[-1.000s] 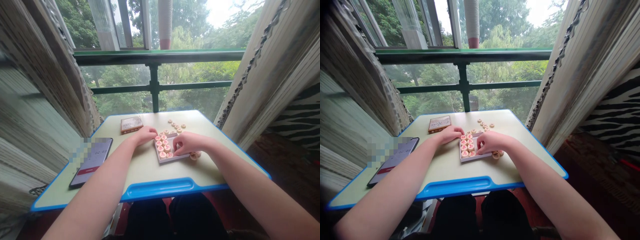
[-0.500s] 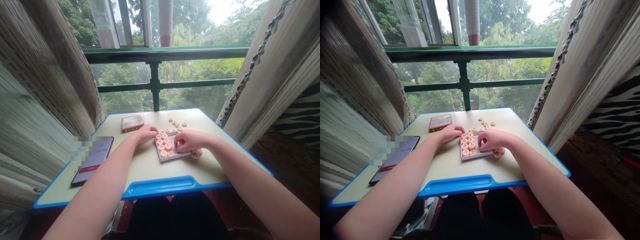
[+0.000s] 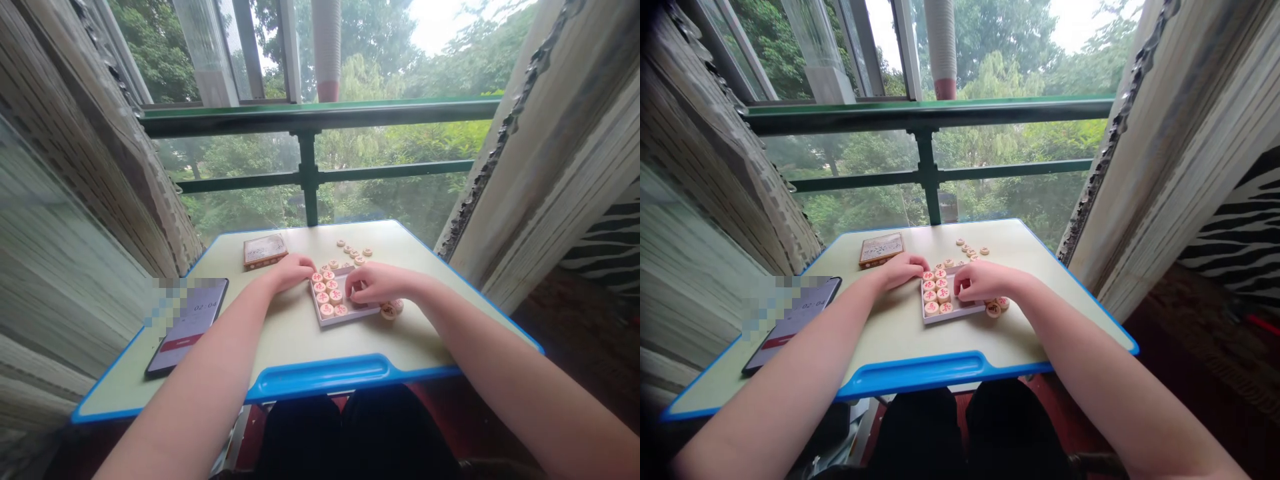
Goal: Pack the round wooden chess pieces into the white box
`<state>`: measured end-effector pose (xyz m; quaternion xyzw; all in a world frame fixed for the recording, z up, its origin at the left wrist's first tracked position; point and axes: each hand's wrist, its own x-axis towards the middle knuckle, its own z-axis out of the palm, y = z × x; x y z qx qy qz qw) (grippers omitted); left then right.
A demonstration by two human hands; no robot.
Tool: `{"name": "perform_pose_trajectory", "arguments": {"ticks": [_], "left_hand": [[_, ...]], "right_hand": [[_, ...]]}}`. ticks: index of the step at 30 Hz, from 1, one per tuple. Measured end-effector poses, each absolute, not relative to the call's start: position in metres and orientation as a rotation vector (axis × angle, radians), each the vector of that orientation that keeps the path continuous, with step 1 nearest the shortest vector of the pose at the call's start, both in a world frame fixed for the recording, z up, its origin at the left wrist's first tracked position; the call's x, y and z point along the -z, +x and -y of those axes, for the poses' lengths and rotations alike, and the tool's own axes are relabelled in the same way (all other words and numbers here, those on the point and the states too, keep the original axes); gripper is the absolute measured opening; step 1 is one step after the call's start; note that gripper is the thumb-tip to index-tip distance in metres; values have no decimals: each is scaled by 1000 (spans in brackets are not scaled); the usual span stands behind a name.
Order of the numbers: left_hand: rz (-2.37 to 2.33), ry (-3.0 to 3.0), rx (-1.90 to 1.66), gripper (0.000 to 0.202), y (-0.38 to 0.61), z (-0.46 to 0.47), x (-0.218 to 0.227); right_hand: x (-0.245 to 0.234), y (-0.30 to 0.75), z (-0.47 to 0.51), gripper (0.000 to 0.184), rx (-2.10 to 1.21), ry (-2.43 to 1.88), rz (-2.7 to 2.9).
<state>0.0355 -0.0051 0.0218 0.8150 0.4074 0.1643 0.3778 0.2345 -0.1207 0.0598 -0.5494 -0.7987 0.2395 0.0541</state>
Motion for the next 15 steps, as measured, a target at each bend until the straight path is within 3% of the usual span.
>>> {"name": "perform_pose_trajectory", "arguments": {"ticks": [15], "left_hand": [[-968, 1992, -396, 23, 35, 4, -20]], "right_hand": [[-41, 242, 106, 28, -331, -1600, 2246]]}}
